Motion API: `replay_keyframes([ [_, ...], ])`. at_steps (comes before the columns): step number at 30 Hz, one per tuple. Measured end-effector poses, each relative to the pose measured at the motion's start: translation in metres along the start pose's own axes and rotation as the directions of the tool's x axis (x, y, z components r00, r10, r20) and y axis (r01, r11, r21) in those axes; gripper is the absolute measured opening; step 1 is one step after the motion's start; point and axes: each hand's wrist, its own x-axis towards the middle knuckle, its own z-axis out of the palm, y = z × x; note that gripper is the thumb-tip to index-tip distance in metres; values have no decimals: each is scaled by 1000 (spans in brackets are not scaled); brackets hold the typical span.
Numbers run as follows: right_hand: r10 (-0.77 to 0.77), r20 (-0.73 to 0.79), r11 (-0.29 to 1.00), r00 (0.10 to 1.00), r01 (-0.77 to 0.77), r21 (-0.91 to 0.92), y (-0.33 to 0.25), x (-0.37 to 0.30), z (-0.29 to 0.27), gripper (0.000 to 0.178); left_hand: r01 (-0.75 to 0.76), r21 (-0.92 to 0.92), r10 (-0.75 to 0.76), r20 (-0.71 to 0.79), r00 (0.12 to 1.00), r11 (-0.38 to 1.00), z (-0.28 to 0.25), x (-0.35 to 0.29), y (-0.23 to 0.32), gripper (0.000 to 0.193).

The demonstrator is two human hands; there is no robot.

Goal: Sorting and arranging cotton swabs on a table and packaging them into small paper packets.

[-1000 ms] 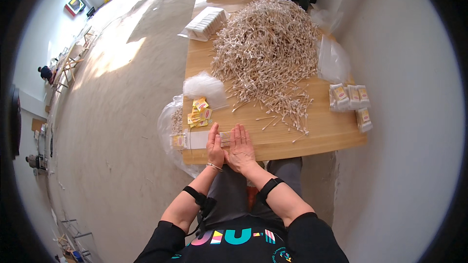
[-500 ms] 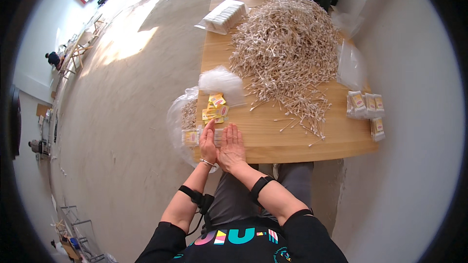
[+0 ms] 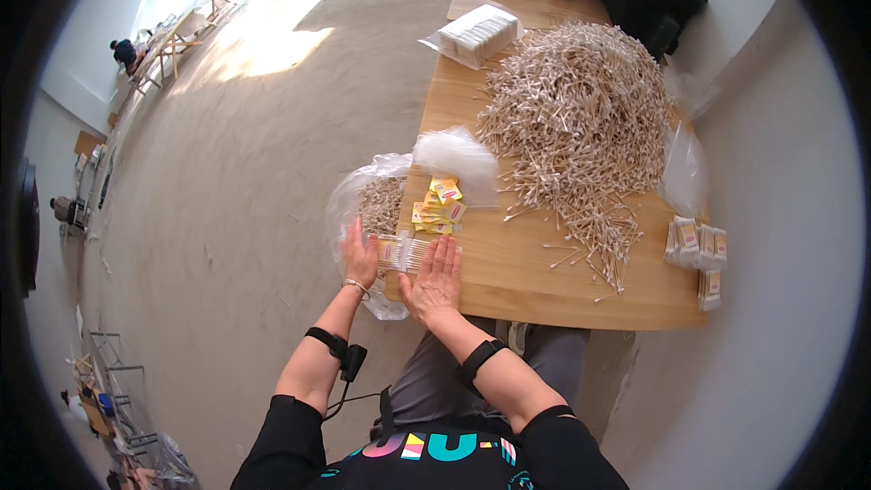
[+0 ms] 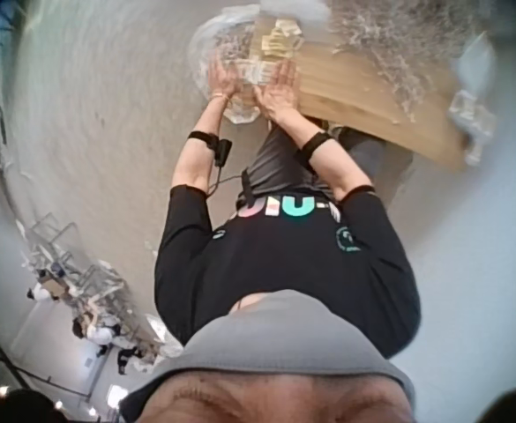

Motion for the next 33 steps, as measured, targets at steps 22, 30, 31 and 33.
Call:
replay_keyframes([
  [22, -56, 61, 998, 997, 57, -20, -27, 11, 9, 99, 415, -843, 67, 462, 884, 341, -8, 14, 8, 48],
  [30, -68, -84, 893, 994, 98, 440, -24, 18, 12, 80, 456, -824, 81, 508, 858, 337, -17, 15, 11, 44],
  [31, -19, -156, 816, 988, 106, 569, -21, 20, 10, 75, 455, -828, 79, 504, 860, 328, -21, 15, 14, 44],
  [33, 8, -213, 766, 977, 131, 629, -20, 25, 10, 69, 545, -794, 29, 572, 820, 270, -28, 16, 21, 44],
])
